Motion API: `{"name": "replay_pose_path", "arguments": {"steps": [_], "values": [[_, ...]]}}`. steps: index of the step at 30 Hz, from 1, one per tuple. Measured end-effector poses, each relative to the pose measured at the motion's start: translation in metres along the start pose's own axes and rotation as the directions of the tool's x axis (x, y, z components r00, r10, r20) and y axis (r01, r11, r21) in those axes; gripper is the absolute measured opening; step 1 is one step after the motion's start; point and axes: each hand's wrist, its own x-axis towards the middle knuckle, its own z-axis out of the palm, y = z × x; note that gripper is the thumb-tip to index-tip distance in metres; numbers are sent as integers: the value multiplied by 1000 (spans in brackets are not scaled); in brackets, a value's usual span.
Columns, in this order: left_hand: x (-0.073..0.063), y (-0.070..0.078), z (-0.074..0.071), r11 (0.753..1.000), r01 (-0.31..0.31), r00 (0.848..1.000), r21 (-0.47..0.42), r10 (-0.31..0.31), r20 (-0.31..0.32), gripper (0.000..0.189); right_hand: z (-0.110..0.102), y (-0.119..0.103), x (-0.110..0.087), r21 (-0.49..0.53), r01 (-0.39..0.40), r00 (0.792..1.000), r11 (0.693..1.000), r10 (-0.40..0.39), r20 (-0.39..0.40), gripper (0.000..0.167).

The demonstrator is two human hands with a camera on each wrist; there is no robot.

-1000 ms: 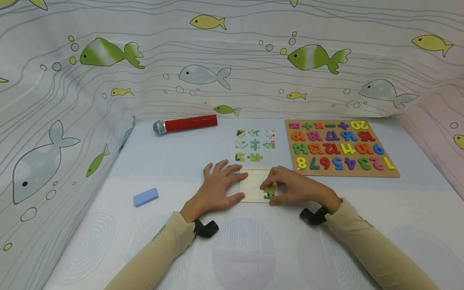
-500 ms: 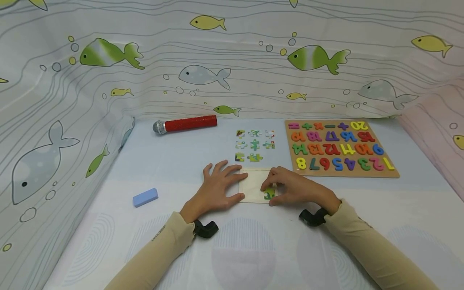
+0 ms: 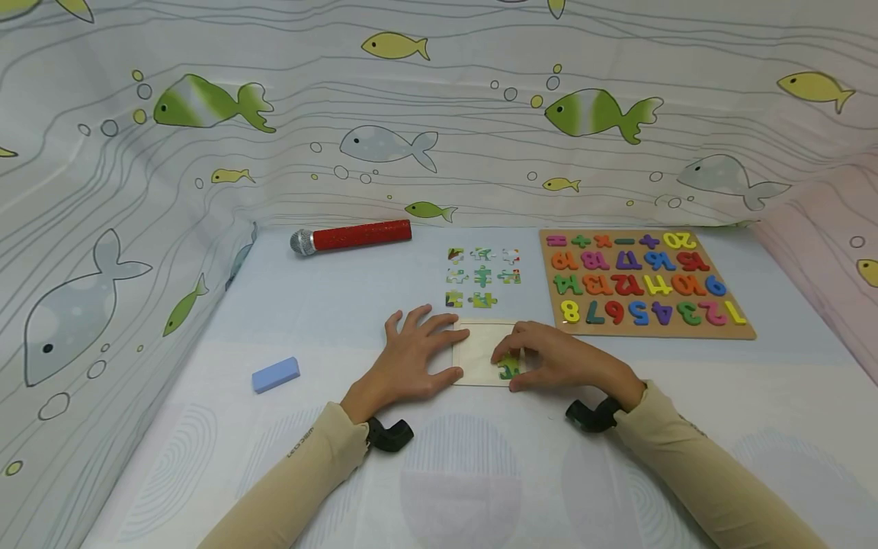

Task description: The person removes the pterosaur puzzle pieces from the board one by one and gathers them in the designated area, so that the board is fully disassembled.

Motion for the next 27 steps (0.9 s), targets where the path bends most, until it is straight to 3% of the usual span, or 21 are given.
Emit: {"name": "replay_pose_path", "arguments": {"steps": [27], "values": [[0, 0, 2, 1000, -24, 999, -5, 24, -45, 59, -1, 2, 0, 51, 29, 1000, 998, -29, -7, 32]]}}
